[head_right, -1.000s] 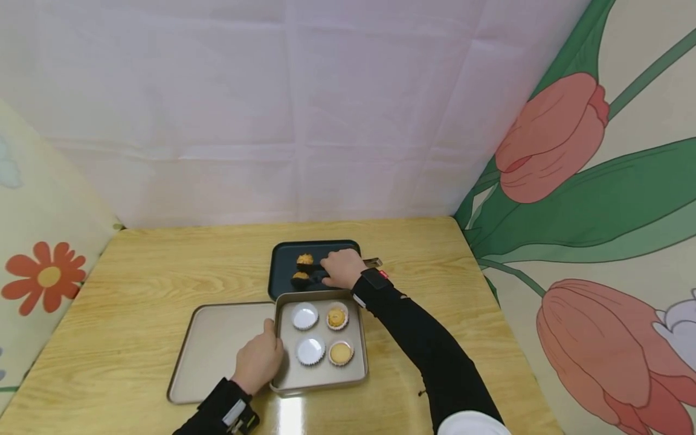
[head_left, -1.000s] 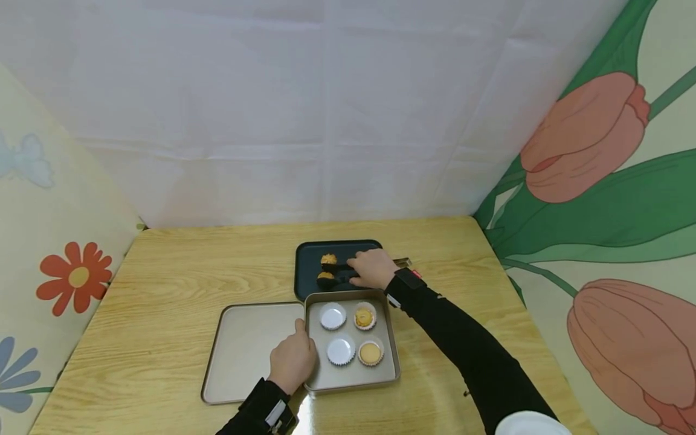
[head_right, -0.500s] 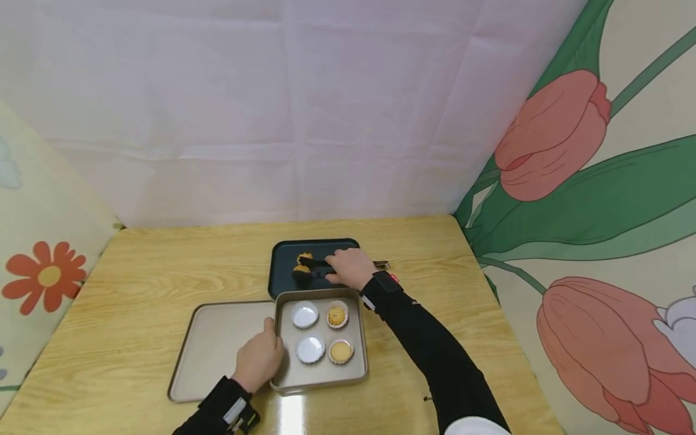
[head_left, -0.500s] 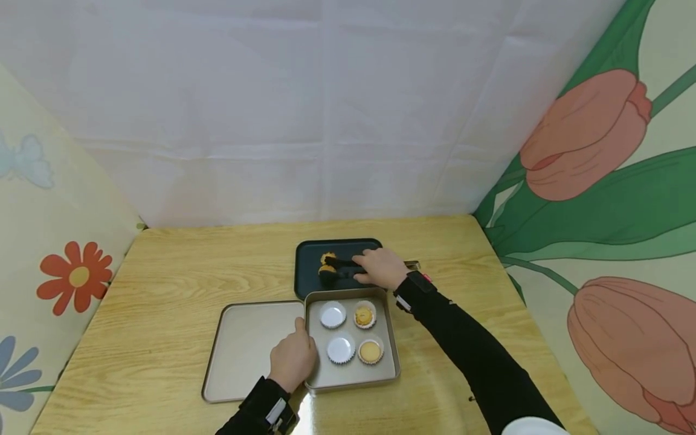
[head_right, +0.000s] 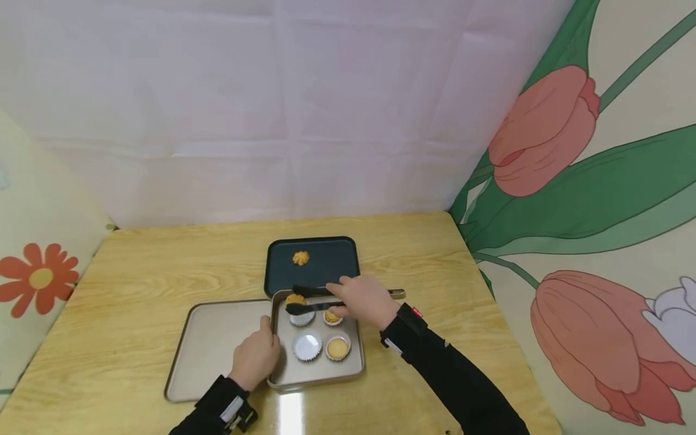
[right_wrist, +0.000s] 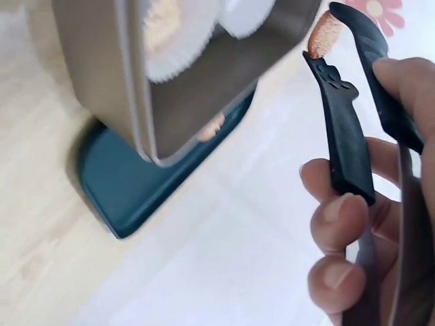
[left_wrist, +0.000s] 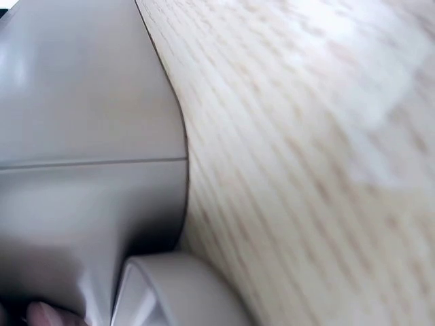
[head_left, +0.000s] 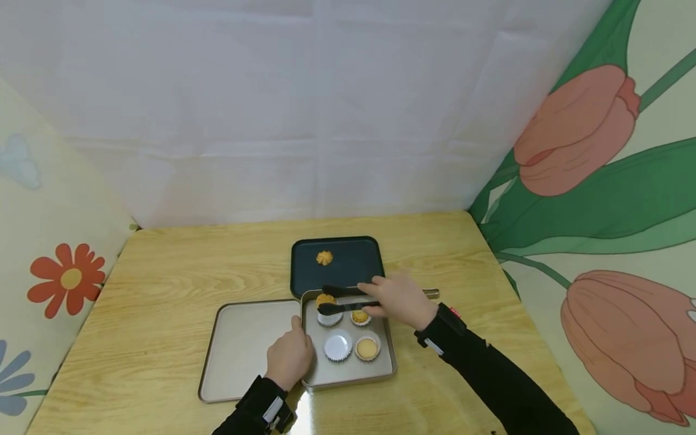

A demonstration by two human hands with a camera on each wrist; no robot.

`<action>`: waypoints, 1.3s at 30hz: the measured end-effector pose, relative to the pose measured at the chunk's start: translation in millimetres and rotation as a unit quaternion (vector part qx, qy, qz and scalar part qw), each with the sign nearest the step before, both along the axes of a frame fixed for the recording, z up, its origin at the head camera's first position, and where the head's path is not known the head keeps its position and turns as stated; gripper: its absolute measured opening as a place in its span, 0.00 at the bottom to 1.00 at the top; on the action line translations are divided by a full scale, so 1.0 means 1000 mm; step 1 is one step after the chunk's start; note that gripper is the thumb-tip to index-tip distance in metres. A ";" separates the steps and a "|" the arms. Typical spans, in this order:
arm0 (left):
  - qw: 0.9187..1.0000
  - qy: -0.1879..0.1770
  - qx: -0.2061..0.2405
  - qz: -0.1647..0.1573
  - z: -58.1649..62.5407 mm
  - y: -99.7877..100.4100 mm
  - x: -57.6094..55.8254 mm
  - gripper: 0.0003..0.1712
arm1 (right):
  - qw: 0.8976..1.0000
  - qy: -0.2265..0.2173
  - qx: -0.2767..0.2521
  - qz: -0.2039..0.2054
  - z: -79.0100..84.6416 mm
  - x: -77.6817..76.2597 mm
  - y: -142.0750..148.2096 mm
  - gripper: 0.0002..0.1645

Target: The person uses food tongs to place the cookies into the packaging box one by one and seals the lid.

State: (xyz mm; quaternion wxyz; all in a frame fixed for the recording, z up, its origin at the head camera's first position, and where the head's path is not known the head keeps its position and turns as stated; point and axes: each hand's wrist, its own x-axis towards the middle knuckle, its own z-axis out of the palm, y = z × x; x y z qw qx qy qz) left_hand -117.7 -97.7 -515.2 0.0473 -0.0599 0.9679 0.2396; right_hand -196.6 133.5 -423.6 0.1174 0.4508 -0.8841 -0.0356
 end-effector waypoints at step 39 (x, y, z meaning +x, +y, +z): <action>1.000 0.010 -0.003 0.003 -0.001 0.002 0.003 0.18 | 0.991 -0.049 0.014 -0.120 -0.012 -0.079 -0.018 0.27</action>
